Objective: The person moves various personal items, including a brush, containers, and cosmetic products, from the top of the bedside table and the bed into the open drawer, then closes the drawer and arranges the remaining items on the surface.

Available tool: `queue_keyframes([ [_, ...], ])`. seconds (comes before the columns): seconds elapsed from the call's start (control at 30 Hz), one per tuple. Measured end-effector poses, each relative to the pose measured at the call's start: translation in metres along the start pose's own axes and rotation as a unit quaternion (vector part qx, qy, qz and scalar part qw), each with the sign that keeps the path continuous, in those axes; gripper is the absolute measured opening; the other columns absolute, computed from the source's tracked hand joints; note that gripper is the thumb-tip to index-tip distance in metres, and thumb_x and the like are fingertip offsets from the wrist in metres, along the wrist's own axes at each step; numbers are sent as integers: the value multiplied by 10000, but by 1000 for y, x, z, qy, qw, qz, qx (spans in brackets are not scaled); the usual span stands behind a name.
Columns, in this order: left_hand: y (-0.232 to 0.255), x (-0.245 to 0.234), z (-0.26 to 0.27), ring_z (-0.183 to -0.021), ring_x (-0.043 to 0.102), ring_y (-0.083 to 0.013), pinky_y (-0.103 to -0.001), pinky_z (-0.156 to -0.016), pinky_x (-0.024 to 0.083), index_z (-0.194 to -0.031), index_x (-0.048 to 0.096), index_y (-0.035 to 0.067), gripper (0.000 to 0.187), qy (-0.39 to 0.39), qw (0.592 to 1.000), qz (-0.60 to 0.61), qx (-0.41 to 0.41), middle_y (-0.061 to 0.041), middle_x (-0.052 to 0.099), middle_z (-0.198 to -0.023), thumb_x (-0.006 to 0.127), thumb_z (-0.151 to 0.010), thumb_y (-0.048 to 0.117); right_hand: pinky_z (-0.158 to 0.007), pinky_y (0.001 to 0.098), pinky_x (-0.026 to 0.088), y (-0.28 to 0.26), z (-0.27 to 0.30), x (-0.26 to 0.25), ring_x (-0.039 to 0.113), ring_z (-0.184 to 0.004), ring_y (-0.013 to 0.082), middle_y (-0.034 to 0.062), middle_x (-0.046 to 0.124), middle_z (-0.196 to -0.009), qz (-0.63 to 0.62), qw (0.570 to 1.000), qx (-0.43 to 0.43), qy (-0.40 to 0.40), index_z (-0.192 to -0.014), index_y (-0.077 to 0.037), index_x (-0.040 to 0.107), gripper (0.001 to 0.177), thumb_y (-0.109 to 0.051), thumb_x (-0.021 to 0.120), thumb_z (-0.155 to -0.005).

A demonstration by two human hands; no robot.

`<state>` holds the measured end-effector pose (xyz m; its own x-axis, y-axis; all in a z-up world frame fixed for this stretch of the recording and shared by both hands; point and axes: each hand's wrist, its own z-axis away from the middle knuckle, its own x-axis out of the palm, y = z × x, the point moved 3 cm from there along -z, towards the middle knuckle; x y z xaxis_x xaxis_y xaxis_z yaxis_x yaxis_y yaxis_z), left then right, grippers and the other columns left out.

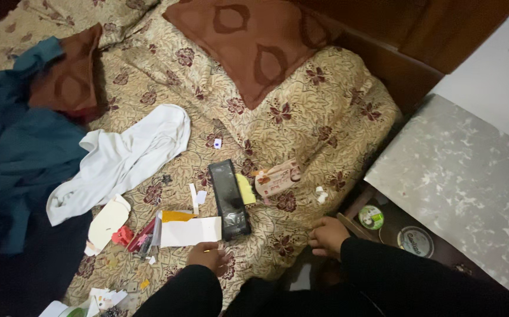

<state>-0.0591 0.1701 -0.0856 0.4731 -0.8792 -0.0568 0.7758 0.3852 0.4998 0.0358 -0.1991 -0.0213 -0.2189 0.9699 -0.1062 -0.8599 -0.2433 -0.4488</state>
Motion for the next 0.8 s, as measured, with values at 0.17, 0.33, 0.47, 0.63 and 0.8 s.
queue_keyframes([
  [0.17, 10, -40, -29, -699, 716, -305, -402, -561, 598, -1219, 640, -37, 343, 54, 993, -58, 85, -217, 726, -880, 664, -878, 2, -769, 446, 604, -8, -20, 24, 672, -881, 231, 114, 666, -1063, -21, 1000, -17, -6, -1392, -77, 564, 454, -35, 602, -942],
  [0.33, 24, -80, -51, -706, 738, -289, -400, -618, 630, -1146, 715, 7, 321, 136, 973, -138, 124, -187, 748, -893, 688, -837, 93, -779, 456, 637, -28, -26, 56, 698, -894, 260, 113, 659, -1092, 58, 998, -25, -18, -1442, -105, 517, 486, -49, 567, -961],
  [0.47, 44, -122, -83, -833, 723, -296, -402, -818, 579, -1069, 788, 39, 317, 258, 875, -327, 246, -200, 762, -930, 751, -793, 191, -696, 433, 610, -42, -15, 88, 668, -798, 259, 170, 694, -1024, 26, 999, -21, -10, -1378, -61, 578, 456, -23, 643, -929],
  [0.63, 68, -158, -122, -868, 774, -350, -441, -820, 596, -1155, 737, 2, 376, 237, 920, -226, 217, -237, 782, -965, 673, -835, 188, -677, 394, 602, -47, -9, 102, 667, -780, 225, 143, 684, -979, 55, 998, -3, 8, -1324, -70, 618, 388, -66, 650, -937],
  [0.8, 116, -166, -112, -1020, 713, -351, -399, -917, 540, -1225, 735, 38, 484, 225, 872, -301, 315, -249, 728, -1127, 750, -779, 226, -721, 400, 616, -33, -17, 92, 672, -843, 208, 101, 661, -1045, 27, 999, 32, -5, -1352, -130, 570, 423, -48, 618, -939],
])
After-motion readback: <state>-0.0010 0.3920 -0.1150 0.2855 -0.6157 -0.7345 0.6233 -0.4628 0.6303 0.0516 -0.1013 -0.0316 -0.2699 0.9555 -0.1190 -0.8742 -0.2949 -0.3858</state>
